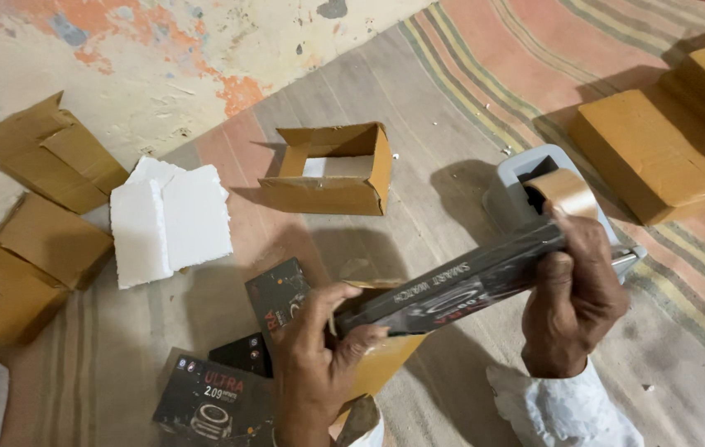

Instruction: The person packs smartwatch boxes into small cardboard shipping boxes. They place the items inside, close the flaps, and seal the boxes using a tape dispenser. The sealed boxes are stacked on the table.

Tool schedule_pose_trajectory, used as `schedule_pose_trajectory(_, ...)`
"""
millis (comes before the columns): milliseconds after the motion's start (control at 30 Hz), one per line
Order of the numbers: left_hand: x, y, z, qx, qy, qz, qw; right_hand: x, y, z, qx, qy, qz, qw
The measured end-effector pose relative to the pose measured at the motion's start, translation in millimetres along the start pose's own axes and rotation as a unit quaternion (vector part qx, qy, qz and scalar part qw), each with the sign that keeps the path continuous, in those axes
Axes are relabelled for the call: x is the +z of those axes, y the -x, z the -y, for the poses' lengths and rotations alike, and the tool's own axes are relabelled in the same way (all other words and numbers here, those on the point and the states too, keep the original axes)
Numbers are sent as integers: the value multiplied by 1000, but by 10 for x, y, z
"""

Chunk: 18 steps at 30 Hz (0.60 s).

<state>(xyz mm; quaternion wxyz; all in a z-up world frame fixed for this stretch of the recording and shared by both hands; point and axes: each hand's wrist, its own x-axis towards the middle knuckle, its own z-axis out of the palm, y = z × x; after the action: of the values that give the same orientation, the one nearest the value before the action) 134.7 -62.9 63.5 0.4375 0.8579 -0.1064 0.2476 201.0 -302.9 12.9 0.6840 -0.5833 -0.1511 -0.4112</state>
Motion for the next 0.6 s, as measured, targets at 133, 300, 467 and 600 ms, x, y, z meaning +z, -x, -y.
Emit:
schedule_pose_trajectory(133,-126,-1,55,48,-20,-33,998,-14,-41,80,34,-32,86,995)
schedule_pose_trajectory(300,-127,49,39,-71,85,82,990,-100,-60,148,115,-44,28,992)
schedule_pose_trajectory(467,53,57,63,-17,30,127,991,-65,-109,330,20,49,211,976)
schedule_pose_trajectory(600,26,26,146,-10,1,4,1000,292,18,184,-85,25,413,906)
